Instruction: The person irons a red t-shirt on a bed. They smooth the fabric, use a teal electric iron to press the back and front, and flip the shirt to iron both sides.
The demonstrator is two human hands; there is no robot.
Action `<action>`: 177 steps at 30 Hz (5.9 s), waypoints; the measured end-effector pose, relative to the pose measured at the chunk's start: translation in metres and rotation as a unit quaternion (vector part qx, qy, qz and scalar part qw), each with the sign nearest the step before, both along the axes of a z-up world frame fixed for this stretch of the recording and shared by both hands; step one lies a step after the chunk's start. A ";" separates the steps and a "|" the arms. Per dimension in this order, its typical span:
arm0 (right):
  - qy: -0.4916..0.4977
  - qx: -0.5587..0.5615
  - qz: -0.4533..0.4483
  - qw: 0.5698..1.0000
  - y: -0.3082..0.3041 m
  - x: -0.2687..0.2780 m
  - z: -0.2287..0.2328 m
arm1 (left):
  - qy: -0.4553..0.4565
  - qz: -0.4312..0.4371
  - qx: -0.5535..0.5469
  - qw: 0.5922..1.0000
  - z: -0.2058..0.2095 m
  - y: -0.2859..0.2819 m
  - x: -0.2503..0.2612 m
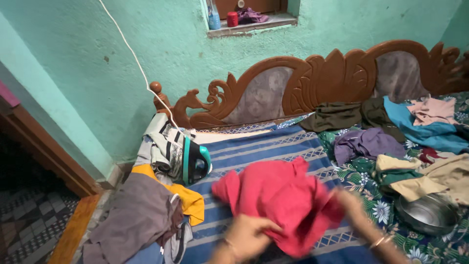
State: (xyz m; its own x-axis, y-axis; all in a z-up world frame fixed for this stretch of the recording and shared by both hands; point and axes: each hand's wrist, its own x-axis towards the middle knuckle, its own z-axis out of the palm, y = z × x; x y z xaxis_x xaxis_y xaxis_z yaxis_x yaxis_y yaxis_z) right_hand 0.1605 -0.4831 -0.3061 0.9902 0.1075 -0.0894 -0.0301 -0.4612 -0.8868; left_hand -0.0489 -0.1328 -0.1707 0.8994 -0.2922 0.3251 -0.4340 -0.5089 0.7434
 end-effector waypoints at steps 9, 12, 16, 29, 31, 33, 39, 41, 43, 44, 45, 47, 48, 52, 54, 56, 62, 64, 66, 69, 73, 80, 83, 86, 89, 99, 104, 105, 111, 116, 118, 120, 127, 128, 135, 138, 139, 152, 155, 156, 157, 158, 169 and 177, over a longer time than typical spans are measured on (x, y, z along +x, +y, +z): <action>-0.121 -0.025 0.073 0.990 0.096 -0.103 -0.125 | 0.022 -0.030 -0.125 0.991 -0.200 -0.075 0.009; -0.106 -0.016 0.126 0.986 0.098 -0.094 -0.096 | 0.056 0.042 -0.114 0.991 -0.169 -0.041 0.009; -0.156 -0.068 0.158 0.973 0.115 -0.084 0.003 | 0.079 0.278 -0.220 0.932 -0.142 -0.005 0.014; -0.070 0.092 0.305 0.945 0.096 -0.084 0.245 | 0.252 0.128 -0.692 0.664 -0.121 0.009 0.052; -0.209 0.030 0.230 0.950 0.099 -0.046 0.240 | 0.217 0.116 -0.750 0.614 -0.101 0.026 0.062; -0.371 0.012 0.121 0.921 0.106 -0.015 0.239 | 0.148 0.111 -0.804 0.565 -0.079 0.046 0.077; -0.493 -0.029 -0.148 0.857 0.130 0.026 0.215 | -0.158 0.409 -0.333 0.835 -0.131 -0.008 0.067; -0.510 -0.088 -0.154 0.841 0.132 0.038 0.166 | -0.145 0.358 -0.203 0.900 -0.170 -0.049 0.054; -0.479 -0.130 -0.126 0.859 0.125 0.038 0.089 | -0.333 0.308 -0.035 0.890 -0.205 -0.074 0.044; -0.415 -0.169 -0.075 0.891 0.121 0.036 0.049 | -0.055 0.182 -0.012 0.982 -0.223 -0.069 0.039; -0.263 -0.220 -0.039 0.939 0.120 0.024 0.006 | 0.224 0.029 0.011 0.974 -0.236 -0.059 0.032; -0.251 -0.103 0.092 0.958 0.119 -0.012 -0.048 | 0.239 -0.034 0.000 0.971 -0.247 -0.029 0.032; -0.220 -0.117 0.084 0.965 0.123 -0.033 -0.065 | 0.245 -0.062 -0.007 0.967 -0.252 -0.014 0.031; -0.261 -0.235 0.017 0.936 0.139 -0.077 -0.088 | 0.147 0.263 -0.113 0.947 -0.250 0.052 0.054; -0.179 -0.278 0.032 0.943 0.147 -0.078 -0.082 | 0.144 0.367 -0.087 0.915 -0.247 0.088 0.066; -0.074 -0.163 0.039 0.983 0.152 -0.078 -0.071 | 0.121 0.378 -0.021 0.918 -0.253 0.116 0.066; 0.105 0.276 0.041 0.955 0.144 -0.081 0.041 | 0.015 0.421 0.120 0.899 -0.255 0.113 0.086; 0.102 0.340 0.032 0.934 0.144 -0.084 0.089 | -0.029 0.423 0.125 0.897 -0.253 0.103 0.094; 0.065 0.358 0.024 0.931 0.136 -0.081 0.122 | -0.092 0.401 0.104 0.906 -0.253 0.097 0.107; -0.085 0.278 0.016 0.957 0.102 -0.056 0.150 | -0.239 0.363 -0.108 0.894 -0.229 0.091 0.127; -0.127 0.267 -0.051 0.954 0.048 -0.012 0.201 | -0.125 0.416 -0.182 0.882 -0.119 0.114 0.124; -0.322 -0.358 0.148 0.864 0.031 -0.055 0.301 | -0.164 0.470 -0.010 0.867 0.098 0.149 0.085; -0.264 -0.519 0.159 0.797 0.019 -0.051 0.309 | -0.195 0.464 0.053 0.863 0.153 0.155 0.060; -0.403 -0.378 0.152 0.819 -0.017 -0.029 0.313 | -0.224 0.406 0.069 0.883 0.189 0.158 0.039; -0.416 -0.243 0.097 0.871 -0.032 -0.017 0.324 | -0.212 0.401 0.032 0.890 0.211 0.164 0.026; -0.236 -0.019 -0.005 0.972 -0.026 -0.001 0.338 | -0.159 0.314 0.122 0.928 0.223 0.164 0.025; -0.178 -0.053 0.142 0.972 -0.103 0.027 0.348 | -0.046 0.159 -0.100 0.981 0.236 0.199 0.002; -0.157 -0.054 0.129 0.978 -0.097 0.033 0.347 | -0.024 0.122 -0.145 0.982 0.231 0.203 0.004; -0.095 -0.111 0.077 0.986 -0.039 0.069 0.305 | 0.000 0.165 0.027 0.986 0.165 0.204 0.096; -0.243 -0.150 -0.033 0.958 -0.006 0.122 0.275 | 0.003 0.342 0.127 0.931 0.160 0.197 0.165; -0.320 -0.131 -0.080 0.935 -0.002 0.130 0.294 | -0.124 0.325 0.122 0.929 0.181 0.197 0.191; -0.411 -0.144 -0.107 0.894 0.003 0.129 0.318 | -0.238 0.315 0.131 0.909 0.199 0.197 0.205; -0.467 -0.071 -0.008 0.881 -0.032 0.114 0.261 | -0.258 0.212 0.141 0.932 0.148 0.208 0.189; -0.446 -0.057 0.031 0.892 -0.038 0.114 0.232 | -0.263 0.183 0.131 0.938 0.118 0.211 0.182; -0.330 -0.202 0.082 0.919 -0.029 0.044 0.020 | -0.146 0.183 0.167 0.958 -0.129 0.187 0.096; -0.299 -0.253 0.110 0.914 -0.023 -0.005 -0.017 | -0.136 0.226 0.172 0.949 -0.199 0.173 0.054; -0.326 -0.261 0.120 0.901 -0.022 -0.016 -0.023 | -0.117 0.225 0.170 0.952 -0.213 0.171 0.045; -0.249 -0.429 0.277 0.823 -0.078 -0.052 -0.036 | -0.058 0.156 0.234 0.958 -0.181 0.159 -0.046; -0.134 -0.511 0.250 0.811 -0.060 -0.060 -0.032 | -0.023 0.184 0.292 0.938 -0.157 0.142 -0.047; -0.168 -0.507 0.223 0.815 -0.047 -0.057 -0.030 | -0.014 0.205 0.305 0.930 -0.154 0.135 -0.040; -0.202 -0.502 0.196 0.818 -0.031 -0.057 -0.029 | -0.043 0.210 0.249 0.944 -0.154 0.124 -0.027; -0.240 -0.450 0.198 0.837 -0.001 -0.054 -0.034 | -0.070 0.215 0.193 0.955 -0.159 0.109 -0.011; -0.244 -0.423 0.234 0.841 0.127 -0.048 -0.062 | 0.204 0.290 0.312 0.882 -0.201 0.029 0.060; -0.263 -0.381 0.233 0.855 0.161 -0.023 -0.081 | 0.070 0.204 0.335 0.917 -0.223 -0.011 0.121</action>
State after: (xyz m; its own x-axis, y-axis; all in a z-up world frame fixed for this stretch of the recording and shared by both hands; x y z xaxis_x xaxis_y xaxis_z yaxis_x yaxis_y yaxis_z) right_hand 0.1371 -0.3226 -0.3868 0.7804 0.6106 0.1348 0.6252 -0.7644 -0.1574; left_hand 0.0721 -0.1436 -0.3937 0.9975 -0.0142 0.0692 -0.0303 -0.9708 0.2379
